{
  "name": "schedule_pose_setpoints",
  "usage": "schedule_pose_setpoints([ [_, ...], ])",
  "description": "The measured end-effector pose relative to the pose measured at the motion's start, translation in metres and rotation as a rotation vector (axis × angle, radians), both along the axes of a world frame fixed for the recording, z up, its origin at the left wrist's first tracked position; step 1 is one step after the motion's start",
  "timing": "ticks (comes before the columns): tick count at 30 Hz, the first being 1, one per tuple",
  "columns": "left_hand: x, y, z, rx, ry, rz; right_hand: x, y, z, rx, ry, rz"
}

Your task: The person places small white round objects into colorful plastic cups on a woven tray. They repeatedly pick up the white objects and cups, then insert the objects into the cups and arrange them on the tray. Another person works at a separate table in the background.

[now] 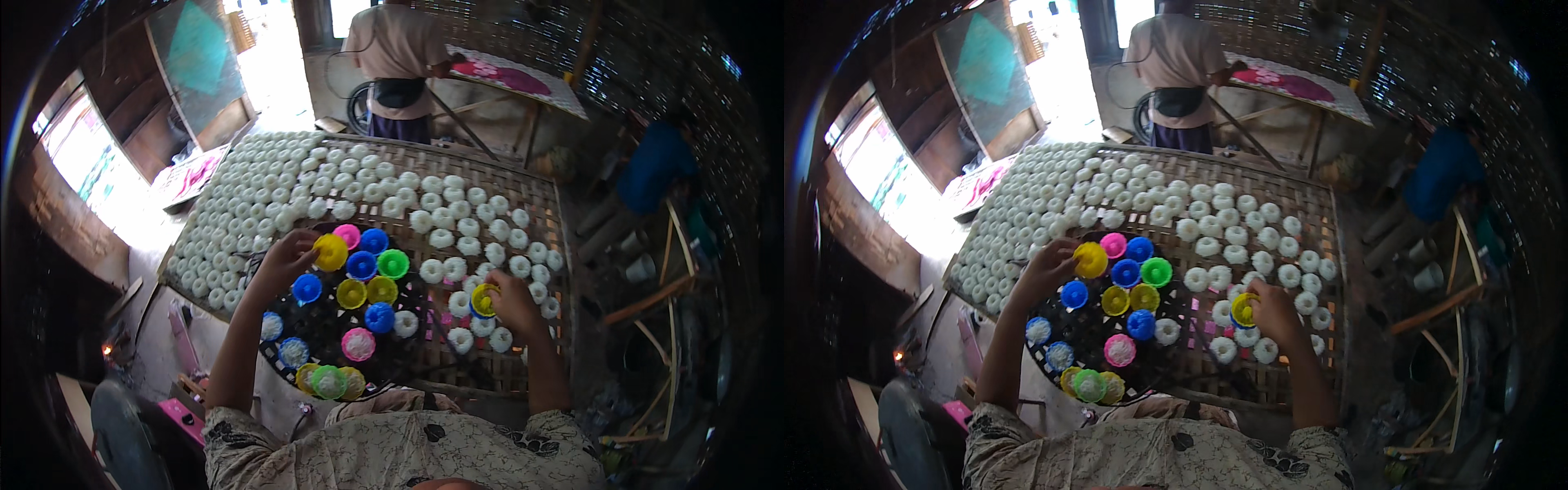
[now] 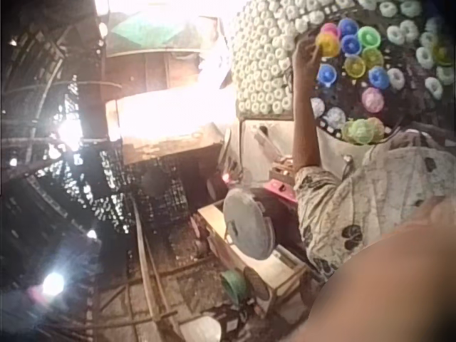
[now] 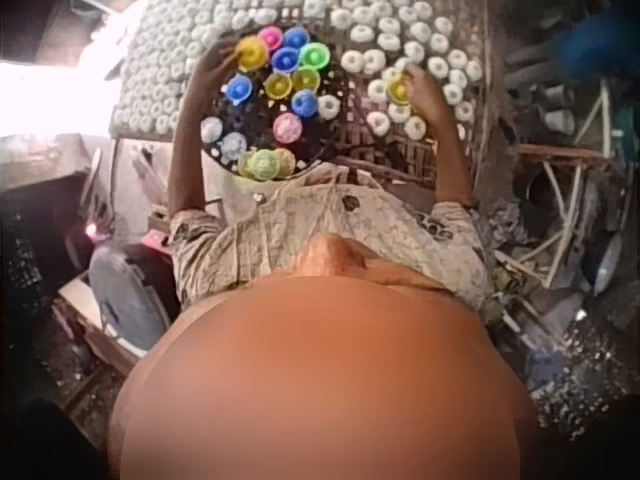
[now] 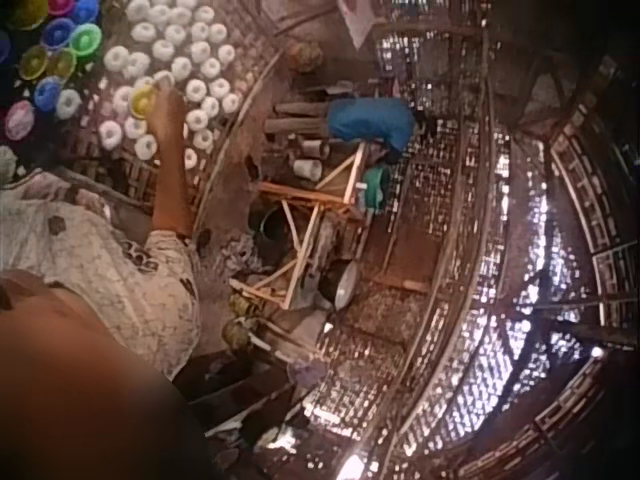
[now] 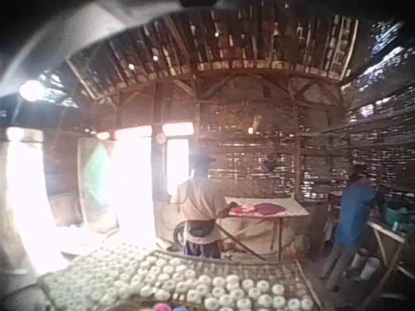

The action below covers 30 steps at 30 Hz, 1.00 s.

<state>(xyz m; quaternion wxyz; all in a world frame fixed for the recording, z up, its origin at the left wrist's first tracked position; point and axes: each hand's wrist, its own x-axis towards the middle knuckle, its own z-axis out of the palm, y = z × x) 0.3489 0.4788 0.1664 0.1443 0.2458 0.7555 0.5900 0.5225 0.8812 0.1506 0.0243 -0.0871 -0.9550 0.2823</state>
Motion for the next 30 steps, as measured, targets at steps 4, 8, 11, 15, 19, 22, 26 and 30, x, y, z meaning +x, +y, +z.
schedule_pose_setpoints([
  [4,0.028,-0.050,-0.040,-0.062,-0.125,0.185,-0.046,-0.040,-0.005,-0.310,0.175,0.147],
  [8,0.037,-0.040,-0.056,-0.375,0.288,0.382,-0.107,-0.123,-0.029,-0.422,0.227,0.282],
  [11,0.042,-0.041,-0.048,-0.518,0.604,0.445,-0.126,-0.165,-0.036,-0.301,0.220,0.347],
  [15,0.067,-0.081,-0.031,-0.426,0.368,0.568,-0.125,-0.188,-0.025,0.005,0.146,0.438],
  [19,0.103,-0.129,-0.031,-0.430,0.166,0.559,-0.107,-0.209,-0.004,0.231,0.265,0.465],
  [22,0.118,-0.135,-0.049,-0.417,0.192,0.536,-0.097,-0.251,0.000,0.007,0.273,0.590],
  [26,0.114,-0.130,-0.070,-0.467,0.209,0.616,-0.087,-0.298,-0.015,-0.078,-0.230,0.862],
  [30,0.108,-0.129,-0.077,-0.508,0.256,0.607,-0.090,-0.308,-0.027,-0.260,-0.514,0.847],
])
